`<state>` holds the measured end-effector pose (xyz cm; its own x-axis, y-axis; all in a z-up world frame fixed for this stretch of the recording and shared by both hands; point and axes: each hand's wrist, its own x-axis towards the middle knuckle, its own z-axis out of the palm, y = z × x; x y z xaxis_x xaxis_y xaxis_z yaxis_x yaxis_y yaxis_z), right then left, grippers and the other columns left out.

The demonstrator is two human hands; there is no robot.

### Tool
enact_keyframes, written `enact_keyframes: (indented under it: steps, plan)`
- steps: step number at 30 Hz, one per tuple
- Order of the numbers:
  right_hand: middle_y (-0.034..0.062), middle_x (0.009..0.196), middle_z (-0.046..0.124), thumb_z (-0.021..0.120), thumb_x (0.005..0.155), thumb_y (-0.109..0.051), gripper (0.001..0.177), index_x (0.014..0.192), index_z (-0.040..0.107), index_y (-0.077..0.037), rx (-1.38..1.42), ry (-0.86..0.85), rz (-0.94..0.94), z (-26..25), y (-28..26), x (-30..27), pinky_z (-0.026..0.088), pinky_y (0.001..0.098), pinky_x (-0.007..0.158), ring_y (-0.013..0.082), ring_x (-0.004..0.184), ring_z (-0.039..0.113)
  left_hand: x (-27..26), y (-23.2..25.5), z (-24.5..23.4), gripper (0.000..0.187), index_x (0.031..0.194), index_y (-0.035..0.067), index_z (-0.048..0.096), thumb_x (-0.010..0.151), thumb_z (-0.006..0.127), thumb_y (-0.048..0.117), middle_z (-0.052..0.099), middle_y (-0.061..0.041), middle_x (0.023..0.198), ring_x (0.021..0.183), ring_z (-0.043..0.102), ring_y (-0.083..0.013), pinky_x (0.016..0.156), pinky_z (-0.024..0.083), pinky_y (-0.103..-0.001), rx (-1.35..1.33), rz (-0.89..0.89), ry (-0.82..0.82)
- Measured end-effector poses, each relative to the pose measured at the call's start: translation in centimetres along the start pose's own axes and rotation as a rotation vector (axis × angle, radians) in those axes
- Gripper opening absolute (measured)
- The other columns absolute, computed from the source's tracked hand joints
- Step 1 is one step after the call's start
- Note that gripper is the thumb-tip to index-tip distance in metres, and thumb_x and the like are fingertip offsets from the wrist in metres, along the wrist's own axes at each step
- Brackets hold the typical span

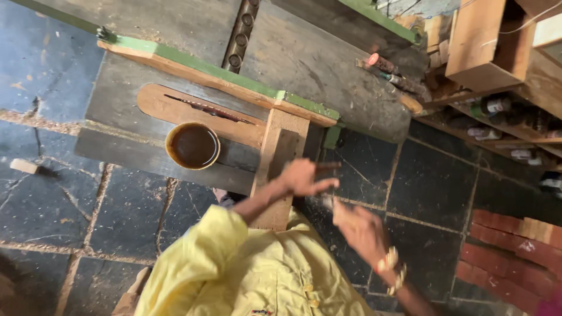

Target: The person applies a yellow liquid from a plastic cup to a small piece of wood using a stick, then uses a chisel to scrape and carve the surface of the wood while holding it against a workbench. They repeat the chiseling action to shape the wood piece throughout the video.

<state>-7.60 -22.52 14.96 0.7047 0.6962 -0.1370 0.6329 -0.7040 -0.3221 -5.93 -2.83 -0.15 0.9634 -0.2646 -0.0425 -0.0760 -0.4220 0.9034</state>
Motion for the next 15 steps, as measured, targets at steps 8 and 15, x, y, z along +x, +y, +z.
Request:
enact_keyframes:
  steps: [8,15]
  plan:
    - [0.0089,0.067,0.062,0.079,0.083,-0.018,0.051,0.133,0.068,-0.019,-0.06,-0.065,0.125,0.3,-0.4,1.6,0.046,0.0394,0.043,0.0227,0.051,0.06,2.8,-1.1,-2.2,0.066,0.092,0.017,0.076,0.092,0.044,0.075,0.072,-0.009,0.072,0.065,0.074,-0.0258,0.06,0.06,-0.042,0.147,-0.168,-0.098]
    - [0.0073,0.072,0.065,0.074,0.089,-0.015,0.046,0.134,0.068,-0.018,-0.05,0.008,0.009,1.3,0.6,1.9,0.049,0.0357,0.047,0.0187,0.056,0.06,3.6,-1.7,-1.9,0.056,0.076,0.01,0.076,0.086,0.059,0.062,0.072,-0.011,0.071,0.065,0.073,-0.0273,0.06,0.06,-0.046,0.303,-0.244,-0.255]
